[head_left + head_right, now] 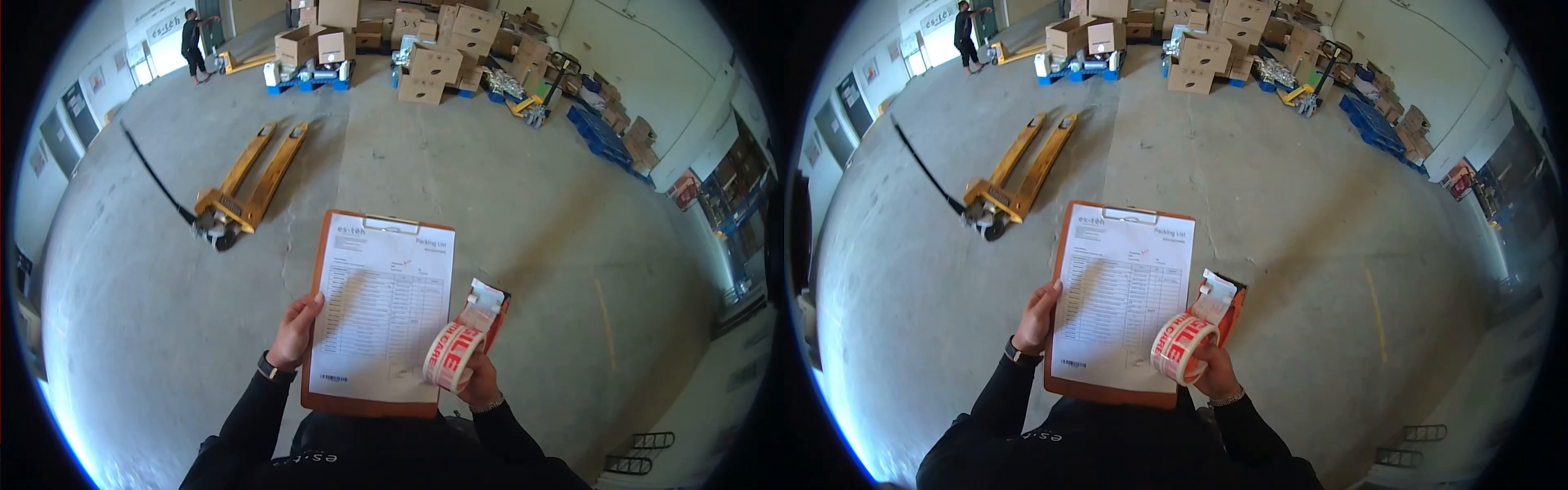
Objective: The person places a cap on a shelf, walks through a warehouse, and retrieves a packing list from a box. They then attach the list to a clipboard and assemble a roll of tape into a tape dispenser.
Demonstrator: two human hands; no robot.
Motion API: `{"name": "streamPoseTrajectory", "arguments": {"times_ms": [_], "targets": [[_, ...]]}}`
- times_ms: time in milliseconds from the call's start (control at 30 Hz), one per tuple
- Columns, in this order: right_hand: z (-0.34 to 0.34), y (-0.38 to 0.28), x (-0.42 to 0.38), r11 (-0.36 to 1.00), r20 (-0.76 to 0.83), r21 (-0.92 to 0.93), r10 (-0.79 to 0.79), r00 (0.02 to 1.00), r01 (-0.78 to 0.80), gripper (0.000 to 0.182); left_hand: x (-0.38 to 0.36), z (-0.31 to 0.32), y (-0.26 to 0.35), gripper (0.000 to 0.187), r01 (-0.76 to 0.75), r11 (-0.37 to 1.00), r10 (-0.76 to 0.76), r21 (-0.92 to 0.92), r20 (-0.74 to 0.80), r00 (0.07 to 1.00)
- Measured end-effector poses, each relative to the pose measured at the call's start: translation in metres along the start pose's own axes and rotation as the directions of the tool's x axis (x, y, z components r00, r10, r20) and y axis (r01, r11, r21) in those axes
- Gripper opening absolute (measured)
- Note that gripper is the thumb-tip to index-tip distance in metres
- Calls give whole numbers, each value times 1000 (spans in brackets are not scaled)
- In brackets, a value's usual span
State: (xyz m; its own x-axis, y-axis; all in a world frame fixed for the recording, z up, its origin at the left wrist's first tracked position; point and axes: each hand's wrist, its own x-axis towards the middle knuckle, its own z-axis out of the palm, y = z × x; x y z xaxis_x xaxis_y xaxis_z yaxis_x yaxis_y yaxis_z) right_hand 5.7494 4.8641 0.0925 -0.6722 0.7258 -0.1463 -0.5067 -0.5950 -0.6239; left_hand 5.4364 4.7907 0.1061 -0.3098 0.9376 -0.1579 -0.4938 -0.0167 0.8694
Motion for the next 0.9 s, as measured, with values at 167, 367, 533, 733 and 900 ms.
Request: {"name": "streamPoseTrajectory", "arguments": {"times_ms": [167,367,533,733,900], "targets": [[-32,-22,112,999,39,-2,-44,998,44,58,118,-7,13,35,61,996,-62,68,16,998],[-10,-131,301,990,220,-125,-30,975,59,79,276,0,76,31,-47,995,42,-83,-58,997],[-27,-203,451,982,309,-115,-110,945,152,71,414,-23,105,29,-135,984,123,-117,-107,987],[-87,-258,589,993,209,31,-117,971,113,58,596,-41,152,30,-271,962,271,-12,0,962],[-138,-284,667,955,80,254,-177,981,151,58,752,-24,201,32,-154,988,153,13,37,988]]}}
